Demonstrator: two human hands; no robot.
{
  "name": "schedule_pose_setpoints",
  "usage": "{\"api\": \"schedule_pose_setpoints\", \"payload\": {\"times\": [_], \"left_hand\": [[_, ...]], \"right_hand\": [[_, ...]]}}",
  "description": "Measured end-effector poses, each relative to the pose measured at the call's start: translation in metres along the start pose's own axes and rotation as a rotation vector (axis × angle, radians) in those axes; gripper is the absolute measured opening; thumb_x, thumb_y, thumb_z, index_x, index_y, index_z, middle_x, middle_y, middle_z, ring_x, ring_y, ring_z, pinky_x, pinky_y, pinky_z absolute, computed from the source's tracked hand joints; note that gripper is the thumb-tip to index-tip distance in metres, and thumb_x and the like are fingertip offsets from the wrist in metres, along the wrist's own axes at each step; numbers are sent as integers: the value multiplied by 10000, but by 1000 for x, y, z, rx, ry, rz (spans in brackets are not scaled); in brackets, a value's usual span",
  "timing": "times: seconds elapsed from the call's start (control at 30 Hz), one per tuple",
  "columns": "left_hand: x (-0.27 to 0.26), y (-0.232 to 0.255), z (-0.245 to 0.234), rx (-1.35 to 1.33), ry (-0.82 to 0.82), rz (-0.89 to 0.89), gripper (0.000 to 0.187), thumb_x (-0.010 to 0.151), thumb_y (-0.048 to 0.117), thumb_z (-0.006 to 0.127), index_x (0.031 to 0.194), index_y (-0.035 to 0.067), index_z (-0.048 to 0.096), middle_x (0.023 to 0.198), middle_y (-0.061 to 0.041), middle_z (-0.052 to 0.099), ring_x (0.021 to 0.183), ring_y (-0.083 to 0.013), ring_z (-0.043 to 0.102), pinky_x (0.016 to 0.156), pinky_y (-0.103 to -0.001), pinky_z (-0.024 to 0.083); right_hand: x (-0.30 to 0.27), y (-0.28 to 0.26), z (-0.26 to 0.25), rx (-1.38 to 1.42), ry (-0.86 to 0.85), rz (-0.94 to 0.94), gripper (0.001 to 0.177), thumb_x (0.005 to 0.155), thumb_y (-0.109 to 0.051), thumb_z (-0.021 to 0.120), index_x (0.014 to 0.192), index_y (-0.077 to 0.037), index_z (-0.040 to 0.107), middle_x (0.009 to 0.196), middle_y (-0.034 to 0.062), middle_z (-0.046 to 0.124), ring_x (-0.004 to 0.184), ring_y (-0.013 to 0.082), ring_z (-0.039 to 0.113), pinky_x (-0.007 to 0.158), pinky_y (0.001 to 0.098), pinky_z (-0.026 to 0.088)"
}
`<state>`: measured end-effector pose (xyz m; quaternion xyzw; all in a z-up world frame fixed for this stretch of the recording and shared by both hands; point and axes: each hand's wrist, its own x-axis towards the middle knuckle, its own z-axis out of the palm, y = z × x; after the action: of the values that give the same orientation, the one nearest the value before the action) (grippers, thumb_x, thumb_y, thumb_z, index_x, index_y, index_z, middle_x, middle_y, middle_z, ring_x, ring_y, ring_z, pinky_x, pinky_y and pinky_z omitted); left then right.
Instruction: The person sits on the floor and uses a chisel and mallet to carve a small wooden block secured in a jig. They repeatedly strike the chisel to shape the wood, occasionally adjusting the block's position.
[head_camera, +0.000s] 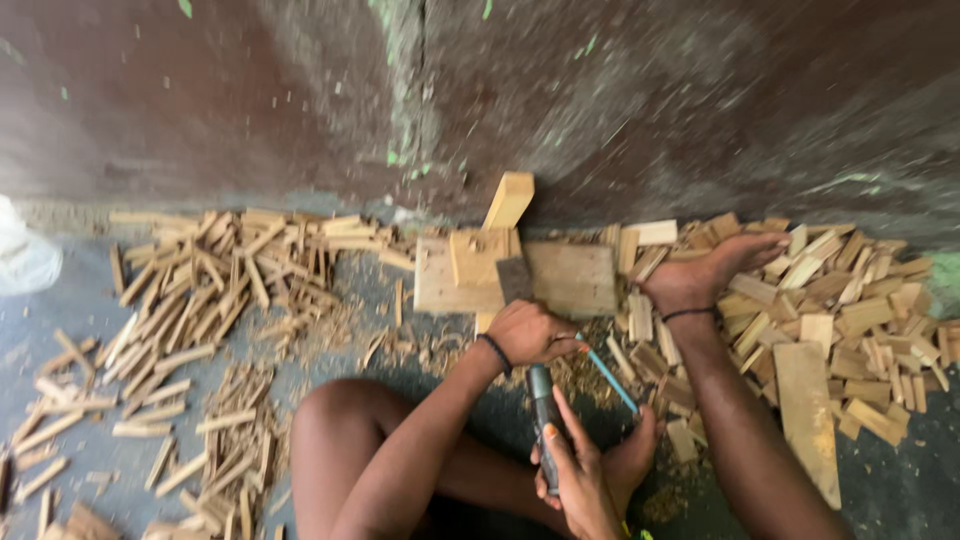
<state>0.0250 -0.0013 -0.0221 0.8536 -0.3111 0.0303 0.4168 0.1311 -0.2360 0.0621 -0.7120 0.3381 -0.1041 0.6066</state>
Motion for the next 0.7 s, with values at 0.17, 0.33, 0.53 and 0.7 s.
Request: {"api": "schedule_pose_setpoints", "payload": {"times": [0.17, 0.33, 0.53, 0.7], "left_hand": [[5, 0, -4, 4, 29, 19, 378, 917, 545, 679, 834, 190, 778, 733, -90, 728, 652, -333, 696, 585, -462, 540], [7, -2, -10, 14, -16, -50, 407, 900, 542, 708, 755, 162, 741, 660, -99, 698, 626, -338, 688, 585, -465, 533], [5, -12, -5, -45, -35, -20, 409, 908, 516, 709, 721, 153, 706, 654, -80, 694, 617, -322, 686, 582, -462, 524], [12, -20, -6, -42, -126, -94, 433, 901, 550, 706, 709, 163, 705, 634, -62, 695, 566, -290, 680, 586, -432, 533]], "right_hand": [[-3, -10, 0, 222, 52, -24, 1527, 534, -1066, 419, 1580, -158, -225, 1672, 87, -261, 1557, 277, -169, 1235, 581, -33], [8, -4, 2, 229, 44, 21, 1235, 821, -948, 284, 1631, -169, -228, 1712, 87, -254, 1592, 275, -186, 1275, 581, -45], [-6, -9, 8, 557, -29, -46, 1157, 779, -946, 263, 1590, -266, -204, 1680, 3, -223, 1584, 259, -47, 1277, 572, 110], [6, 2, 1, 453, 28, 101, 1117, 832, -895, 198, 1612, -216, -224, 1703, 34, -246, 1588, 261, -128, 1261, 597, 35]]}}
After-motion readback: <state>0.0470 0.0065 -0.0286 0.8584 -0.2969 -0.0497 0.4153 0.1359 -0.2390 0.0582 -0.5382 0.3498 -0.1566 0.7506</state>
